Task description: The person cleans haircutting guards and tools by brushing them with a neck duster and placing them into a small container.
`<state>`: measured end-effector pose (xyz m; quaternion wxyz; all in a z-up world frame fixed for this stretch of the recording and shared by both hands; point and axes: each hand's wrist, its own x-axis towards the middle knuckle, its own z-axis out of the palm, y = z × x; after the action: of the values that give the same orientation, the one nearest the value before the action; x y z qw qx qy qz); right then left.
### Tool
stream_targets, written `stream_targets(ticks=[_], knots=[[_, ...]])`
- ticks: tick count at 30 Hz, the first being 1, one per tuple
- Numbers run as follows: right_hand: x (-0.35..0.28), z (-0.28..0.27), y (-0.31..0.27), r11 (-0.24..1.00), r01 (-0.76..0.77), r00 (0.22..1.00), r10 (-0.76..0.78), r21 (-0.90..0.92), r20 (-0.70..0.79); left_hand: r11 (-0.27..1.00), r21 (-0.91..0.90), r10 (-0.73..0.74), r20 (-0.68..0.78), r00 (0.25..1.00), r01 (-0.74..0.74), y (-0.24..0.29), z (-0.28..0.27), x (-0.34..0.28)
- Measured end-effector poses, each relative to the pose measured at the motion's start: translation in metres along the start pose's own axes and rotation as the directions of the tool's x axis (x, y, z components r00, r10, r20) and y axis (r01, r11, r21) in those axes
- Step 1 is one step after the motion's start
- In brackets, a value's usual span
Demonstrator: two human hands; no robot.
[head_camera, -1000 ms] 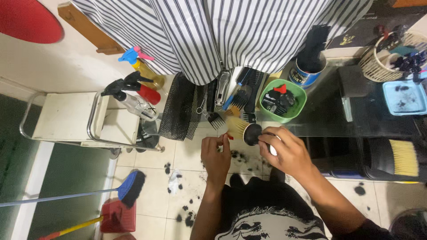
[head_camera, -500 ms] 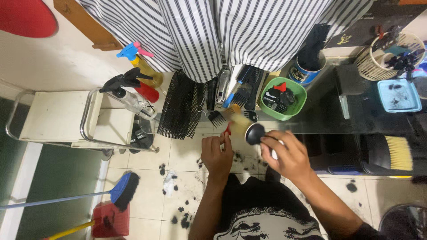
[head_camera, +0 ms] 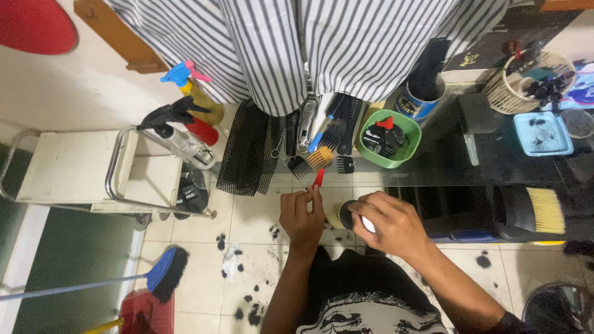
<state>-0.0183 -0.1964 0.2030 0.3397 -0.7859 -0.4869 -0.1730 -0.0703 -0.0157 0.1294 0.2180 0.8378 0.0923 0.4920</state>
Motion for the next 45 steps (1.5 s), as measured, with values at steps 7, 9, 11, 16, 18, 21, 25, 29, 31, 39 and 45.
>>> stream_targets(ticks=[7,9,11,16,18,21,25,29,31,39,45], knots=[[0.002,-0.007,-0.003,0.991,0.037,0.956,-0.073,-0.129,-0.285,1.0,-0.004,0.004,-0.038,0.999,-0.004,0.0,0.002,-0.004],[0.003,-0.004,-0.003,0.998,0.034,0.995,-0.039,-0.051,-0.09,1.0,-0.018,0.022,-0.047,0.999,-0.022,-0.002,0.004,-0.005],[0.002,-0.003,-0.004,0.999,0.025,0.996,-0.029,-0.046,-0.085,1.0,-0.002,0.029,-0.047,0.998,-0.029,-0.004,0.007,-0.004],[0.001,-0.007,0.002,0.994,0.05,0.966,-0.072,-0.095,-0.247,1.0,-0.016,0.016,-0.049,0.999,-0.017,-0.005,0.005,-0.006],[-0.001,-0.006,0.005,0.99,0.061,0.958,-0.093,-0.126,-0.272,0.999,-0.027,0.031,-0.037,0.999,-0.032,-0.005,0.005,-0.006],[0.0,0.0,0.007,0.996,0.073,0.997,-0.071,0.05,-0.029,0.998,-0.038,0.044,-0.066,0.997,-0.047,-0.005,0.007,-0.004],[-0.004,0.001,0.008,0.997,-0.013,0.998,0.018,0.079,-0.062,0.998,0.002,0.056,-0.058,0.997,-0.056,-0.009,0.009,-0.004],[-0.01,0.001,0.016,0.995,0.013,0.942,-0.044,-0.096,-0.332,0.997,-0.048,0.055,-0.038,0.998,-0.057,-0.012,0.011,-0.01],[-0.01,-0.002,0.019,0.98,-0.014,0.916,-0.068,-0.2,-0.395,0.997,-0.049,0.05,-0.039,0.998,-0.052,-0.012,0.015,-0.009],[-0.004,0.0,0.018,1.0,0.022,0.957,-0.025,-0.016,-0.289,0.995,-0.102,-0.017,-0.002,1.0,0.017,-0.009,0.014,-0.006],[0.003,-0.004,0.016,0.993,0.107,0.961,-0.118,-0.055,-0.25,0.997,-0.076,0.008,0.002,1.0,-0.008,-0.011,0.018,-0.009]])
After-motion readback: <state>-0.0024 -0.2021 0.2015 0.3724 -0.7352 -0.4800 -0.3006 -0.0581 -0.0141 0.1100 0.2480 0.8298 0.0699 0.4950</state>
